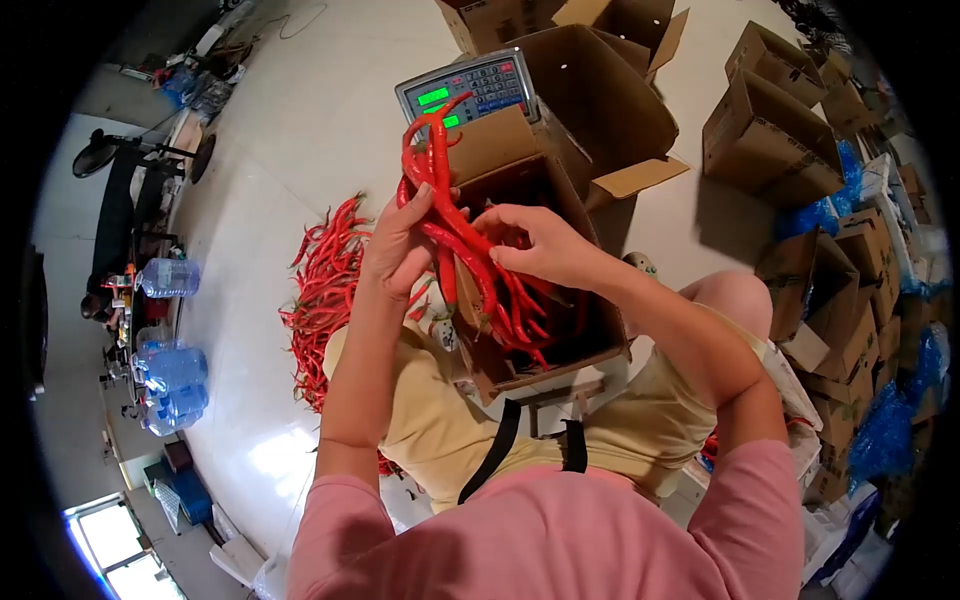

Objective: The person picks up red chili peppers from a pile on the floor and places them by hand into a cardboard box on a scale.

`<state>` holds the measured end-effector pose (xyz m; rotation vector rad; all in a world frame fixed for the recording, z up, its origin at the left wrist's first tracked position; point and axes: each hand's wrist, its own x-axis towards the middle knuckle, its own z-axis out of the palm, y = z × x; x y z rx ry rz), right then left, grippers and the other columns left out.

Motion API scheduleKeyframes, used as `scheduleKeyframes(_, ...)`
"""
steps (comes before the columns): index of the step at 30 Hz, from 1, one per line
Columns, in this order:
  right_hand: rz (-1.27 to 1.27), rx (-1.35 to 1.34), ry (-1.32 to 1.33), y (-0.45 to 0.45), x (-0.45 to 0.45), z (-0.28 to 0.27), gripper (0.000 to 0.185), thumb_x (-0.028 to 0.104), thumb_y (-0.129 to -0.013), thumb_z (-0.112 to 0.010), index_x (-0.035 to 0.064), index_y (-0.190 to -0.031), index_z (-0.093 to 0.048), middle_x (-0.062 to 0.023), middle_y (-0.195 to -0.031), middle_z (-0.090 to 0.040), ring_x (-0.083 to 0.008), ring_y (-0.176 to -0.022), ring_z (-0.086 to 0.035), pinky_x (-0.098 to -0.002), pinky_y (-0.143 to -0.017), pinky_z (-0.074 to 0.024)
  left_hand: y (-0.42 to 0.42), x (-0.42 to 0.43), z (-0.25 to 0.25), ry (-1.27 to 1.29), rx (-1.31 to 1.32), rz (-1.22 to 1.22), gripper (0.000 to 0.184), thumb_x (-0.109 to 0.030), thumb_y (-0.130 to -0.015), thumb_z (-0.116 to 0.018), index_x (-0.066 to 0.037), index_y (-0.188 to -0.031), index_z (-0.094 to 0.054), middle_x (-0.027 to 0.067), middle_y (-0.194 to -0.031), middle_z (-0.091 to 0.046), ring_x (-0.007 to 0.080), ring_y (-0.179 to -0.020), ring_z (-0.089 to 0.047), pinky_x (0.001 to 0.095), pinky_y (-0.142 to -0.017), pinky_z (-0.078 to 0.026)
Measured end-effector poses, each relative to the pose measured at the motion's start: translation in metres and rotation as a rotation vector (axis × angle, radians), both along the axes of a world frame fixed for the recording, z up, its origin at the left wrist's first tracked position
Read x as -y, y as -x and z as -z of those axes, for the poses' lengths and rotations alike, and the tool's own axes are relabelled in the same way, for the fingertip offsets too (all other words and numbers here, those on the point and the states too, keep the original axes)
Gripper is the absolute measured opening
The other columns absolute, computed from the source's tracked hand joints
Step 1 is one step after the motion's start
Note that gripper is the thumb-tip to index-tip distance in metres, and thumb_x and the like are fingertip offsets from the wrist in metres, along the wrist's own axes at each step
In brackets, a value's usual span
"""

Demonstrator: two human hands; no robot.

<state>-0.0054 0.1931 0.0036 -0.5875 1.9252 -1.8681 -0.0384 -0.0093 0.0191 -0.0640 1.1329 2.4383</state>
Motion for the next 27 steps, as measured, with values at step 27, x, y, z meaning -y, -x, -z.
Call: scheduleKeyframes(27,0.325,-0.3,-0.331,-0.013,-0.025,0.033,0.037,0.004,-0.081,-0.053,0.0031,-0.118,-0.048,-0.0113,-0.09,-0.06,-0.015,-0.076,-0.056,-0.0267,-0.069,-0.0476,0.006,0.018,0.029,0.023,0.085,-0.149,0.029,-0.009,-0.088,-0.055,0.002,-0.113,-0.046,0.0103,-0.097,-0.055,0.0217,-0.088,-0.057,0.0396,-0.08,-0.049)
